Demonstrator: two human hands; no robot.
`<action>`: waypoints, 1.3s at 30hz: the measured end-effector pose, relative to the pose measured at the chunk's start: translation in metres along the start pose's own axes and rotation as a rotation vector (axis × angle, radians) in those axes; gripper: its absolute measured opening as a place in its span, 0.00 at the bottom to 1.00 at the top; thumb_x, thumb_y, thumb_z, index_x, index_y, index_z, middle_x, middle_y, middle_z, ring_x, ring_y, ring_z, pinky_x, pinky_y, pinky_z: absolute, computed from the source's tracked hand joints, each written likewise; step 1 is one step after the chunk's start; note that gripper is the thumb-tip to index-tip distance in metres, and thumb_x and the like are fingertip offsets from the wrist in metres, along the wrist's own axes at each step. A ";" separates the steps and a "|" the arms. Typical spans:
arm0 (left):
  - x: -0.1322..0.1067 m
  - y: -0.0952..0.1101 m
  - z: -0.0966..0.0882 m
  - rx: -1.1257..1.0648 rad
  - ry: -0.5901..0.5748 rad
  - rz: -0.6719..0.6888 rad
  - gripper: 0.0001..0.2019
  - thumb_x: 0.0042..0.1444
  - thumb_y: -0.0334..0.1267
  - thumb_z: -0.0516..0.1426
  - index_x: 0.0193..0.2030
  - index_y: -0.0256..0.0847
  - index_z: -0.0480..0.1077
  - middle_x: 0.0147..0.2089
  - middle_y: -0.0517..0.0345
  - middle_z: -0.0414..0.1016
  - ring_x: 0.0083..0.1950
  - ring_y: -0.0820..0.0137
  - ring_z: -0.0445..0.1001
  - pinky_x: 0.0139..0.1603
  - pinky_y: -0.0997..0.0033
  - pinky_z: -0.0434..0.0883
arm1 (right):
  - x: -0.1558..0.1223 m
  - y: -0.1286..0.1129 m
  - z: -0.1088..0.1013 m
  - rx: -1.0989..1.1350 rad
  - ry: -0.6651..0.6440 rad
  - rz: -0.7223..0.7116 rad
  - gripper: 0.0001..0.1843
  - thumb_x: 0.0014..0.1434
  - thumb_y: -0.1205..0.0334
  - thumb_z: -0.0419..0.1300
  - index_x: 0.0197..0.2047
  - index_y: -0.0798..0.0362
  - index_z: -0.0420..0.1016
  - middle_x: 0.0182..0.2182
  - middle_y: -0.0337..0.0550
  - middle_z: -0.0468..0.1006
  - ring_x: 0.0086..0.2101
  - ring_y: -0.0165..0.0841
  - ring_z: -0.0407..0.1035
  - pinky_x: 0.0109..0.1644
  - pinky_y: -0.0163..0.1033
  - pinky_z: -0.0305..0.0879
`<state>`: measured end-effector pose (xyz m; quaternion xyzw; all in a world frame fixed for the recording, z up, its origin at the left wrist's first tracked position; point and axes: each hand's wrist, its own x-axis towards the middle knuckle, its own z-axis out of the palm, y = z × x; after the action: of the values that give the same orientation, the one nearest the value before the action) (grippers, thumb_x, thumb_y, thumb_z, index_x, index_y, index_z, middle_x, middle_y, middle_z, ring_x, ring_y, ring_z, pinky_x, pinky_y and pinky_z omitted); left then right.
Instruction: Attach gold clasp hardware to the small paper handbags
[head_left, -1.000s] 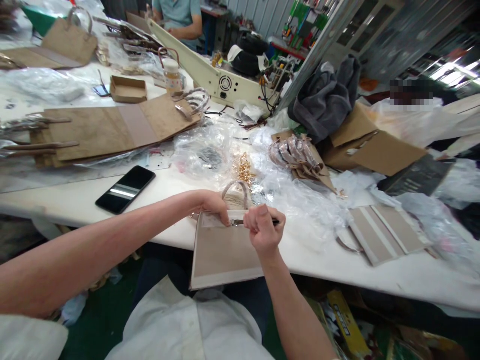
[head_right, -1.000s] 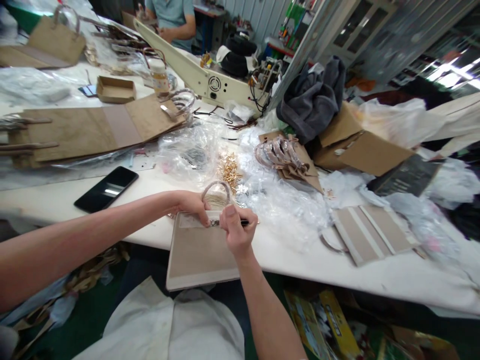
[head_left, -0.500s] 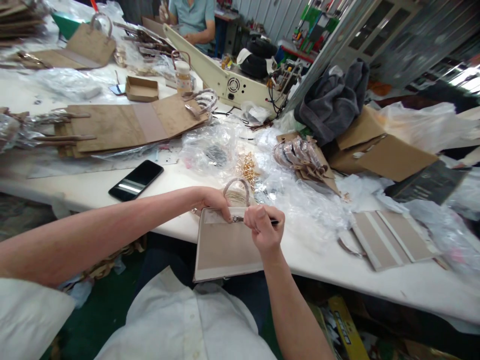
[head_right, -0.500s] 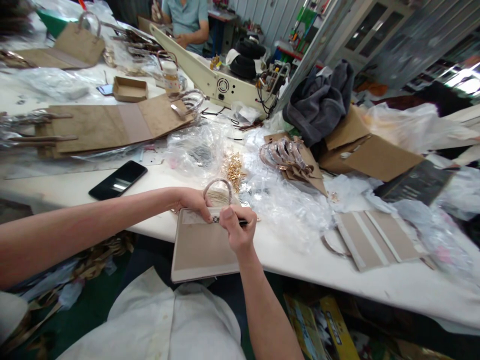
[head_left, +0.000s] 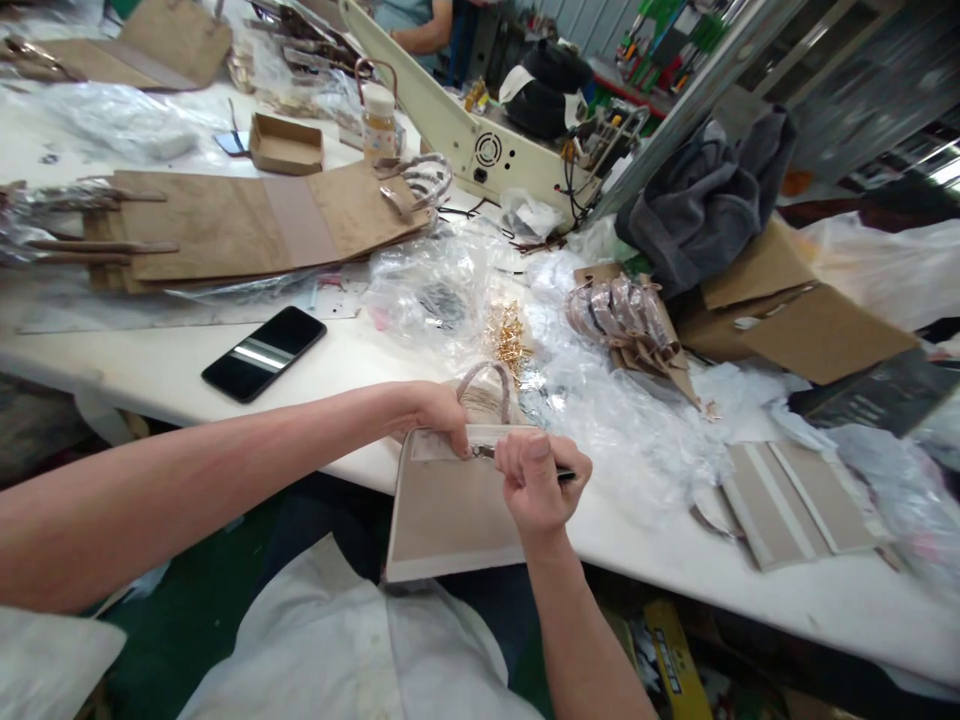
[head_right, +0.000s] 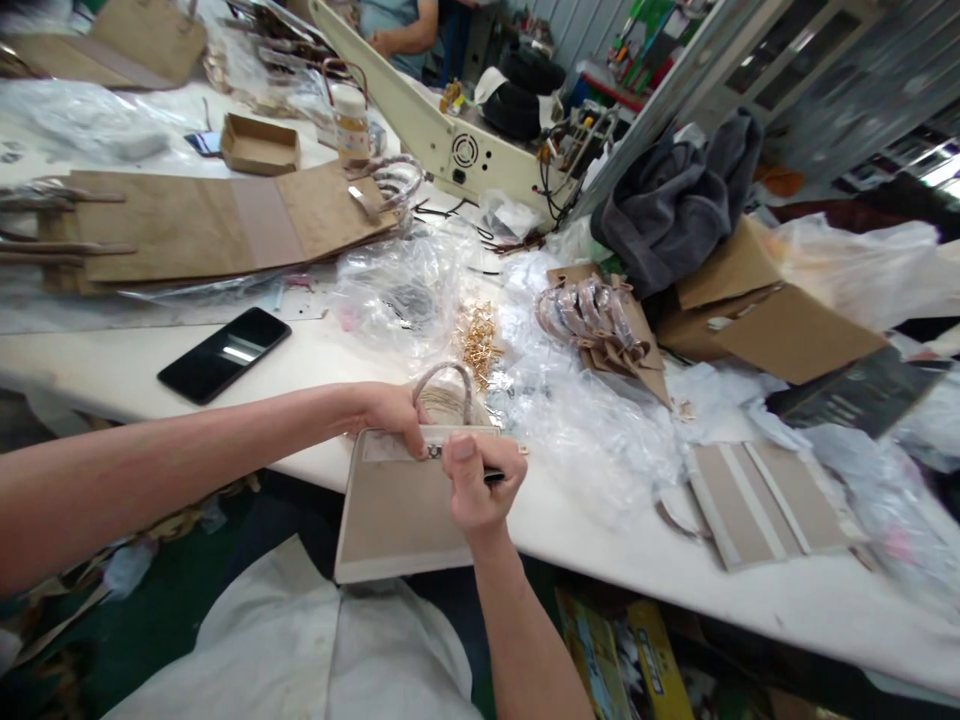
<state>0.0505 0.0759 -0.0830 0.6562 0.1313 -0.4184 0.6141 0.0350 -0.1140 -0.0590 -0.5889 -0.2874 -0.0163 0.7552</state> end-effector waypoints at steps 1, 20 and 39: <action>0.000 0.000 0.000 0.007 0.014 0.007 0.16 0.35 0.31 0.73 0.35 0.38 0.81 0.31 0.56 0.84 0.34 0.57 0.83 0.34 0.63 0.82 | 0.000 0.001 0.000 0.016 0.009 0.000 0.32 0.77 0.53 0.63 0.21 0.49 0.57 0.17 0.31 0.53 0.17 0.27 0.52 0.23 0.39 0.49; -0.012 0.004 0.004 -0.032 0.035 0.060 0.17 0.33 0.30 0.74 0.34 0.37 0.83 0.31 0.54 0.84 0.31 0.61 0.81 0.32 0.66 0.79 | 0.023 -0.017 -0.007 0.264 0.019 0.298 0.39 0.71 0.41 0.68 0.19 0.50 0.52 0.14 0.28 0.49 0.14 0.22 0.43 0.19 0.33 0.43; -0.019 0.000 0.004 0.046 0.024 0.203 0.17 0.31 0.34 0.76 0.31 0.40 0.80 0.31 0.57 0.85 0.32 0.60 0.83 0.33 0.65 0.82 | 0.077 0.008 0.013 0.207 0.068 0.755 0.42 0.58 0.38 0.76 0.22 0.46 0.46 0.13 0.22 0.46 0.14 0.20 0.37 0.14 0.31 0.34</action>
<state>0.0371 0.0791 -0.0692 0.6851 0.0618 -0.3493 0.6362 0.0969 -0.0761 -0.0295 -0.5728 -0.0253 0.2723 0.7727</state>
